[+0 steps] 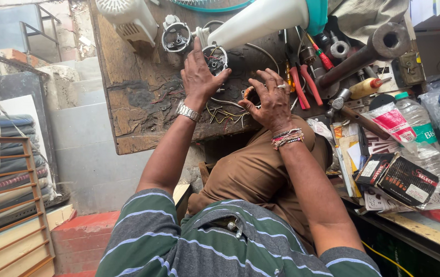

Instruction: The person disassembles a small electric motor, removes the rotor, and uses pliers to adjust the internal windings. They then reassemble the motor by inserting the rotor back into the stator and aligning the housing.

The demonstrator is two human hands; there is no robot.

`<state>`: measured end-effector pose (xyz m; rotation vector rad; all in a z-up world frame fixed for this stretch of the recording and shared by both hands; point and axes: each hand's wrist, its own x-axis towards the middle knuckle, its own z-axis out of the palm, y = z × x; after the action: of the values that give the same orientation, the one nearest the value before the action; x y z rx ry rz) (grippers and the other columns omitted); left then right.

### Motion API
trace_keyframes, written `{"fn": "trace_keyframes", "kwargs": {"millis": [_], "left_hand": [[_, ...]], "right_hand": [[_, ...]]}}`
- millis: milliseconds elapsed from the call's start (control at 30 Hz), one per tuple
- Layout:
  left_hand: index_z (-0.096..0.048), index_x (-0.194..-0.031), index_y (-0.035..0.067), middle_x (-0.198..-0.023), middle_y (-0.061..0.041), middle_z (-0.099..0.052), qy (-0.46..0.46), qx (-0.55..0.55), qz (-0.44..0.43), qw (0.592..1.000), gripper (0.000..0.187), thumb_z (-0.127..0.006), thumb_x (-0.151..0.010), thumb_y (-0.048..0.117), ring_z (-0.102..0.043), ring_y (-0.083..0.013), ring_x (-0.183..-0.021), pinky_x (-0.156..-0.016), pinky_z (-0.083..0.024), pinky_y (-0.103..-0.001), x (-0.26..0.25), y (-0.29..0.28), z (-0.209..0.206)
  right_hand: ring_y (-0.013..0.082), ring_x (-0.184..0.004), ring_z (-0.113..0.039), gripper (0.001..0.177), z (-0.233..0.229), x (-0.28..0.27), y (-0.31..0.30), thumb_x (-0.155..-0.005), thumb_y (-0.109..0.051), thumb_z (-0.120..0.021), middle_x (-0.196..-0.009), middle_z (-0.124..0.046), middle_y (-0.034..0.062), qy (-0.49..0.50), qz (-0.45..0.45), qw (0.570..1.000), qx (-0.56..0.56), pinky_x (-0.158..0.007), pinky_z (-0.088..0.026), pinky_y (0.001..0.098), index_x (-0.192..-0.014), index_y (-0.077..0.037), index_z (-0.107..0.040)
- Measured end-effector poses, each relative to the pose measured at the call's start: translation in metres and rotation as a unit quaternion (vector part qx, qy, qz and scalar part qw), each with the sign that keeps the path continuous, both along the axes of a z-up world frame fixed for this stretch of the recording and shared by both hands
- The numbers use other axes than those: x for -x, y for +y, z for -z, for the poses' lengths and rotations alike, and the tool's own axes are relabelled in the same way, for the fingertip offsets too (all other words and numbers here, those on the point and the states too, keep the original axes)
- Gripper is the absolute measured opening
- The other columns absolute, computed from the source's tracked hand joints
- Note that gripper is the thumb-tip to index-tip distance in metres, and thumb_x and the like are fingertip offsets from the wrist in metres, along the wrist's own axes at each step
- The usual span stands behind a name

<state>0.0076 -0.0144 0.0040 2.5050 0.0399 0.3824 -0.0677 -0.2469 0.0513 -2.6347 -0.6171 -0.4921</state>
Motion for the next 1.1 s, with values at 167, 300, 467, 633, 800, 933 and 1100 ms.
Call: {"fn": "trace_keyframes", "kwargs": {"millis": [167,300,467,633,800,933,1100], "left_hand": [[-0.008,-0.164,0.014,-0.128,-0.018,-0.063,-0.068,0.059,0.053,0.995,0.132,-0.096,-0.073,0.049,-0.063,-0.0340,-0.116,-0.092,-0.055,-0.052,0.013,-0.003,-0.016],[-0.012,-0.163,0.014,-0.130,-0.020,-0.062,0.056,0.172,0.086,0.980,0.133,-0.095,-0.069,0.057,-0.065,-0.0347,-0.117,-0.090,-0.060,-0.047,0.037,0.011,-0.045],[-0.015,-0.164,0.011,-0.129,-0.022,-0.061,0.176,0.043,0.153,0.972,0.134,-0.087,-0.064,0.065,-0.065,-0.0364,-0.115,-0.091,-0.058,-0.049,0.083,0.072,-0.070],[-0.025,-0.161,0.015,-0.138,-0.020,-0.058,0.240,-0.066,0.156,0.956,0.129,-0.088,-0.058,0.062,-0.056,-0.0398,-0.128,-0.105,-0.045,-0.056,0.119,0.112,-0.080],[-0.030,-0.157,0.022,-0.146,-0.018,-0.050,0.327,-0.187,0.169,0.911,0.117,-0.089,-0.064,0.061,-0.048,-0.0386,-0.135,-0.107,-0.037,-0.061,0.111,0.125,-0.081],[-0.040,-0.154,0.023,-0.154,-0.017,-0.045,0.361,-0.157,0.202,0.897,0.105,-0.087,-0.066,0.055,-0.045,-0.0402,-0.138,-0.112,-0.041,-0.053,0.095,0.135,-0.081],[-0.047,-0.151,0.016,-0.153,-0.022,-0.044,0.362,-0.119,0.252,0.889,0.097,-0.087,-0.071,0.053,-0.044,-0.0406,-0.142,-0.117,-0.040,-0.046,0.093,0.130,-0.079]], "right_hand": [[0.0339,-0.143,-0.045,0.066,0.000,0.000,-0.002,-0.095,-0.064,-0.069,-0.144,-0.057,0.0131,0.000,0.004,1.000,-0.009,-0.118,-0.032,0.0500,-0.133,-0.010,-0.068],[0.0344,-0.142,-0.046,0.061,-0.002,-0.001,-0.003,-0.098,-0.059,-0.069,-0.144,-0.057,0.0131,0.004,0.003,1.000,-0.013,-0.118,-0.033,0.0509,-0.133,-0.009,-0.067],[0.0366,-0.142,-0.047,0.057,0.005,0.001,-0.008,-0.104,-0.056,-0.066,-0.144,-0.058,0.0137,0.028,-0.001,0.997,-0.067,-0.118,-0.038,0.0502,-0.134,-0.009,-0.066],[0.0362,-0.140,-0.049,0.057,-0.001,0.000,-0.004,-0.103,-0.057,-0.063,-0.142,-0.059,0.0138,0.034,-0.005,0.996,-0.081,-0.117,-0.038,0.0505,-0.133,-0.008,-0.067],[0.0352,-0.138,-0.050,0.057,-0.002,0.003,-0.005,-0.101,-0.057,-0.064,-0.140,-0.060,0.0129,0.028,0.001,0.997,-0.066,-0.116,-0.038,0.0508,-0.131,-0.009,-0.068],[0.0357,-0.137,-0.050,0.057,-0.005,0.004,-0.004,-0.100,-0.056,-0.066,-0.138,-0.061,0.0137,0.034,0.000,0.997,-0.072,-0.114,-0.039,0.0501,-0.131,-0.008,-0.068],[0.0361,-0.136,-0.051,0.056,-0.006,0.005,-0.005,-0.098,-0.052,-0.070,-0.138,-0.061,0.0133,0.036,-0.005,0.996,-0.080,-0.115,-0.039,0.0503,-0.132,-0.008,-0.067]]}}
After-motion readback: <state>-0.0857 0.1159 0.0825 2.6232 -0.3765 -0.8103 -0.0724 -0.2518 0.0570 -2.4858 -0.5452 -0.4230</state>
